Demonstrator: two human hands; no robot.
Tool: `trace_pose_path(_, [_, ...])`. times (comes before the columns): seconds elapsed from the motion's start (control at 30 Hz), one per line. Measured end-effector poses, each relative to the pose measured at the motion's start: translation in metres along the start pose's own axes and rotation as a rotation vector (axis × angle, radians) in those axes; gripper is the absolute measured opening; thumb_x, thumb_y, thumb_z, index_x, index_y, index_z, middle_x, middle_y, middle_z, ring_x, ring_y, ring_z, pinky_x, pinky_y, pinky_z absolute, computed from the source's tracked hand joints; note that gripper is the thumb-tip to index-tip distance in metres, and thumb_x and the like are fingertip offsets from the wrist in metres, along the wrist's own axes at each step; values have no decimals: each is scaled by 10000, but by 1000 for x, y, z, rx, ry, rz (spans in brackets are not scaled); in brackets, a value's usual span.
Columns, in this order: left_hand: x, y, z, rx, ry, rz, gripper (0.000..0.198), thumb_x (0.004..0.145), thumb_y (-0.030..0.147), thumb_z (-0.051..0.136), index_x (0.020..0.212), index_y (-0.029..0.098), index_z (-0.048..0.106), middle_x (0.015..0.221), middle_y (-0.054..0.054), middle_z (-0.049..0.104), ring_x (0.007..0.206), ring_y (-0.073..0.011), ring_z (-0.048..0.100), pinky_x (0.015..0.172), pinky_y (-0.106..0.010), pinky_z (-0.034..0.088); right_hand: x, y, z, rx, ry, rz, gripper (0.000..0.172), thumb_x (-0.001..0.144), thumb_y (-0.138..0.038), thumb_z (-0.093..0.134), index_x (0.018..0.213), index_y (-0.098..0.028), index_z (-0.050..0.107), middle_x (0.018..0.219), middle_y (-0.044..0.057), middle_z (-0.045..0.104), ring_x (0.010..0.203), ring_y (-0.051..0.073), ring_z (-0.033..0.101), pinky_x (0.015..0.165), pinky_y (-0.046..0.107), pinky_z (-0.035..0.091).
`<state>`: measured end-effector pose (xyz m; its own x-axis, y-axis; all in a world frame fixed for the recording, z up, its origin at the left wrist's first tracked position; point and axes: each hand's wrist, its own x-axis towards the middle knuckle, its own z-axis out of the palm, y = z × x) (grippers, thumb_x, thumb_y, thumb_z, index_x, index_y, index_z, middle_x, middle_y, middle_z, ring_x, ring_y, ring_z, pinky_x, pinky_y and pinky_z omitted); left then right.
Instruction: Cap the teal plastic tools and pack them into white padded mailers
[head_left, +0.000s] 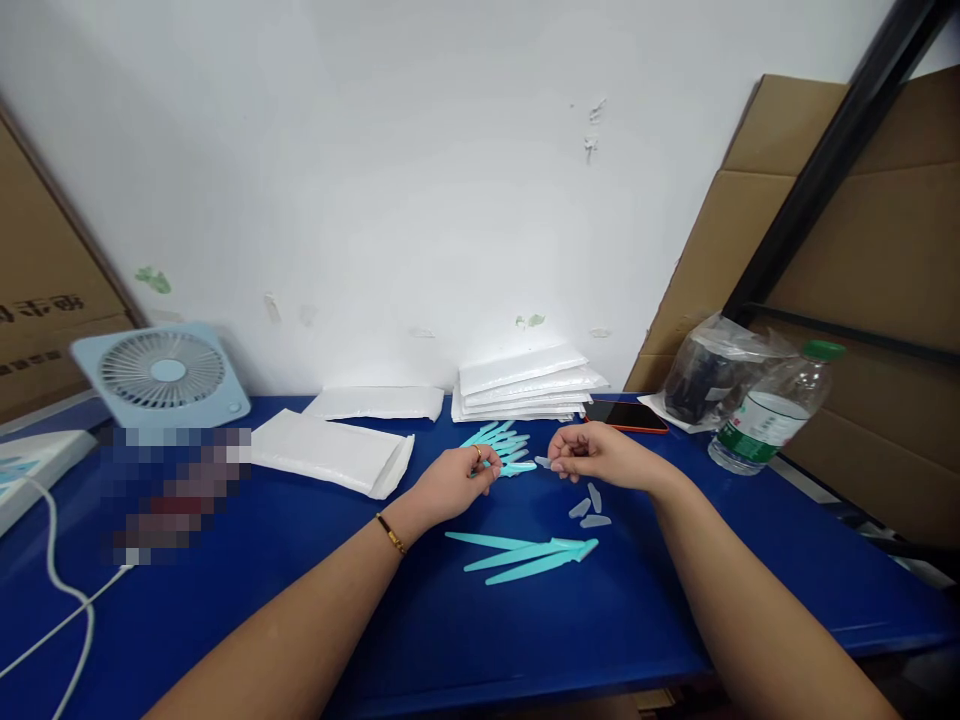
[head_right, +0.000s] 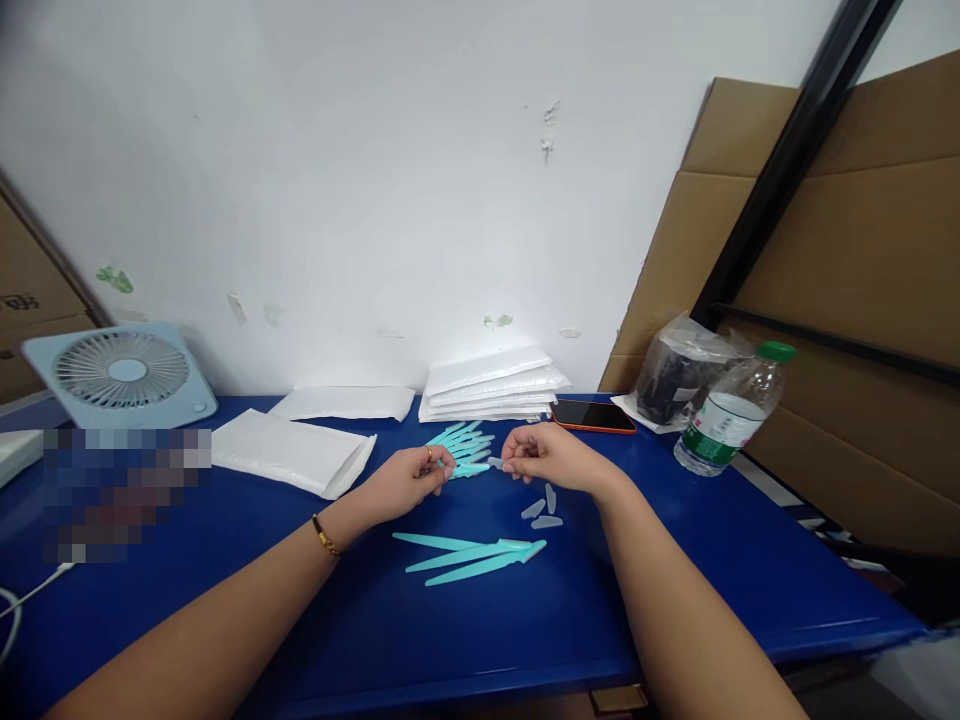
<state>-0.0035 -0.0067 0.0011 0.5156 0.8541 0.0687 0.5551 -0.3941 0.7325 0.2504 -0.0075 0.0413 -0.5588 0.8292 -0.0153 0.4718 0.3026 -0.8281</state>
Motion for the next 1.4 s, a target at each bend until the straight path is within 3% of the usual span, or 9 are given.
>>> trace_pose_path(0.3, [-2,9,1,104,-5,82,249,861,365,390,886,208,581,712,18,624,667,-130,547,624,-227,390,15,4,24,-3,-24,-46,269,765,-406,595,839,-147,589,709,26,621,601,116,565,597,255,486])
trace_pose_path(0.47, [-3,14,1,369,206,94,247,810,325,517,1036,258,590,998,-25,619,996,-214,497,825,-313,362,9,12,7,-215,92,-50,250,776,-366,575,910,-158,615,783,33,611,689,137,559,638,263,462])
trace_pose_path(0.53, [-7,18,-2,341,100,135,236,789,340,550,1000,252,610,1001,-25,612,944,-194,521,802,-293,375,-2,16,-11,-343,49,-43,241,733,-318,617,927,-177,638,899,45,589,742,145,548,654,261,452])
trace_pose_path(0.67, [-16,28,-5,236,-273,258,325,680,463,652,899,222,648,865,-10,632,776,-148,553,646,-224,386,-16,29,-34,-443,-170,75,288,598,-284,718,874,-210,685,925,29,544,719,137,531,611,228,436])
trace_pose_path(0.73, [-19,32,-4,261,-330,276,370,619,491,692,860,212,655,812,-5,636,729,-139,549,603,-215,368,-15,35,-35,-470,-206,119,282,556,-304,744,813,-195,697,904,29,553,699,135,528,583,217,420])
trace_pose_path(0.87, [-20,31,2,266,-344,216,213,713,409,622,769,205,646,736,9,635,643,-108,537,550,-201,347,-10,44,-32,-445,-195,222,229,605,-330,704,756,-161,671,697,18,591,607,137,531,526,219,389])
trace_pose_path(1.1, [-12,15,1,45,-192,62,190,766,368,525,788,187,579,727,-2,609,635,-119,530,557,-211,383,-7,23,-26,-108,195,27,338,724,-401,616,977,-177,596,686,0,573,539,117,547,520,237,428])
trace_pose_path(1.27, [-4,10,-2,-344,-38,-14,186,819,333,441,899,168,472,761,-20,593,660,-116,543,652,-247,431,1,12,-15,186,466,-71,361,743,-424,627,983,-161,569,620,16,614,534,133,570,486,231,419])
trace_pose_path(1.4, [-3,9,-2,-365,47,-64,245,816,361,449,975,177,484,715,10,546,577,-90,445,580,-221,384,5,12,-11,323,538,-121,287,714,-383,678,856,-168,552,631,13,618,527,121,581,453,203,393])
